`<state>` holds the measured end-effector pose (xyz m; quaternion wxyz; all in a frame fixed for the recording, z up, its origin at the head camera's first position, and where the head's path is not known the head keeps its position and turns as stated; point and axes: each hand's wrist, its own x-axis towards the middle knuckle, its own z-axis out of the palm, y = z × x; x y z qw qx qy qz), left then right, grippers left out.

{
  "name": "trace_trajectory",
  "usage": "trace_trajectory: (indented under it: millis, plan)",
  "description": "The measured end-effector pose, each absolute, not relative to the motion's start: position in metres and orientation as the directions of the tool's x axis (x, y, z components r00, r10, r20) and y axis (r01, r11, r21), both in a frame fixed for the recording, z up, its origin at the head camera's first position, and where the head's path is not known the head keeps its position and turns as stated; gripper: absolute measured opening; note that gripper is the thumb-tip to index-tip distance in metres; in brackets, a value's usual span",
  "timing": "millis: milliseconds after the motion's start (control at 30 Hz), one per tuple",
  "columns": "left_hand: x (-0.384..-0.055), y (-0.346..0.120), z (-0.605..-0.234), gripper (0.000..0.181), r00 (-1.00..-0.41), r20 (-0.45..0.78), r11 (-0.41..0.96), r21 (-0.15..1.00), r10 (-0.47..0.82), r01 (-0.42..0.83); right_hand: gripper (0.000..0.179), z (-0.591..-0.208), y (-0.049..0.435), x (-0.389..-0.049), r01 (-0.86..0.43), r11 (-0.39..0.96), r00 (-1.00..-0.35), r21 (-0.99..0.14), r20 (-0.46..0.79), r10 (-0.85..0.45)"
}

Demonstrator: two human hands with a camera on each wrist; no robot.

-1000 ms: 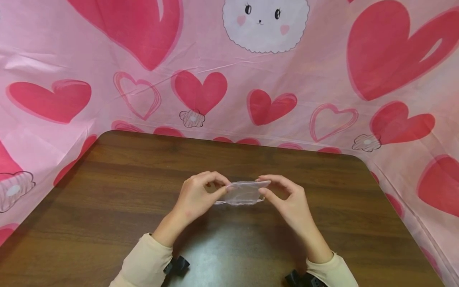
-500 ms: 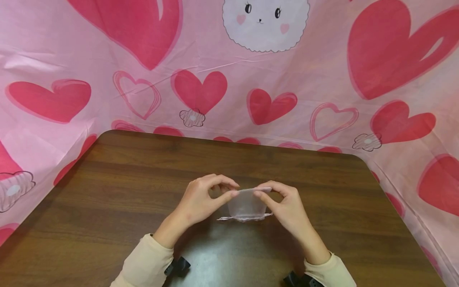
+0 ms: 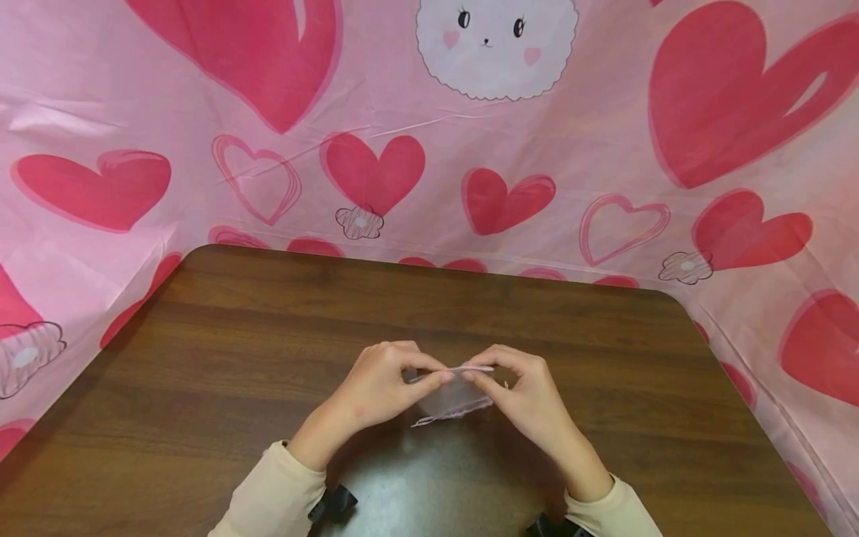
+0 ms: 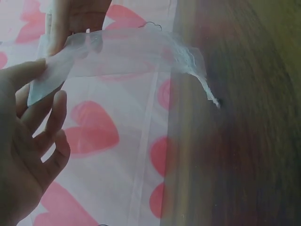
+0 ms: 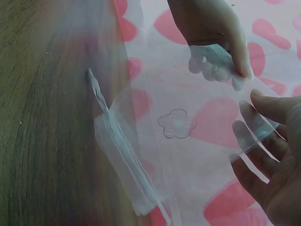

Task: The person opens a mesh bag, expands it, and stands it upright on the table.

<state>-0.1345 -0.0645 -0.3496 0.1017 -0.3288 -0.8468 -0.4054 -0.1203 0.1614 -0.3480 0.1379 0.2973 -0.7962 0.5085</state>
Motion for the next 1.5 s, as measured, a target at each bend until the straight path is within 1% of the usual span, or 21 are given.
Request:
trace_trajectory:
  millis: [100, 233, 500, 567, 667, 800, 933, 1133, 1333, 1500]
  plan:
    - [-0.134, -0.064, -0.35, 0.007, -0.769, 0.453, 0.47, 0.612, 0.451, 0.636, 0.018, -0.348, 0.161, -0.12, -0.625, 0.309, -0.778, -0.716, 0.542, -0.317]
    - [-0.134, -0.063, -0.349, 0.005, -0.793, 0.482, 0.517, 0.603, 0.372, 0.608, 0.021, -0.347, 0.163, -0.12, -0.629, 0.333, -0.777, -0.702, 0.568, -0.27]
    - [-0.134, -0.064, -0.345, 0.01, -0.848, 0.483, 0.588, 0.628, 0.218, 0.509, 0.023, -0.342, 0.168, -0.121, -0.624, 0.356, -0.773, -0.696, 0.617, -0.148]
    - [-0.134, -0.064, -0.345, 0.013, -0.854, 0.483, 0.588, 0.64, 0.192, 0.495, 0.023, -0.342, 0.167, -0.121, -0.624, 0.351, -0.771, -0.698, 0.621, -0.138]
    - [-0.134, -0.063, -0.345, 0.015, -0.858, 0.485, 0.569, 0.662, 0.169, 0.487, 0.022, -0.343, 0.164, -0.119, -0.626, 0.357, -0.773, -0.694, 0.614, -0.162]
    - [-0.131, -0.06, -0.345, 0.016, -0.851, 0.49, 0.521, 0.684, 0.189, 0.51, 0.02, -0.346, 0.158, -0.117, -0.625, 0.375, -0.776, -0.684, 0.597, -0.204]
    - [-0.129, -0.056, -0.346, 0.017, -0.834, 0.502, 0.491, 0.68, 0.23, 0.545, 0.02, -0.349, 0.155, -0.116, -0.608, 0.388, -0.788, -0.692, 0.586, -0.189]
    - [-0.127, -0.051, -0.348, 0.02, -0.82, 0.495, 0.491, 0.659, 0.288, 0.571, 0.018, -0.35, 0.155, -0.116, -0.587, 0.402, -0.801, -0.703, 0.577, -0.16]
    - [-0.126, -0.05, -0.348, 0.027, -0.826, 0.45, 0.49, 0.665, 0.339, 0.564, 0.014, -0.349, 0.157, -0.116, -0.57, 0.422, -0.81, -0.705, 0.567, -0.147]
    - [-0.126, -0.052, -0.348, 0.021, -0.828, 0.426, 0.487, 0.671, 0.365, 0.56, 0.012, -0.349, 0.158, -0.116, -0.544, 0.452, -0.828, -0.706, 0.54, -0.153]
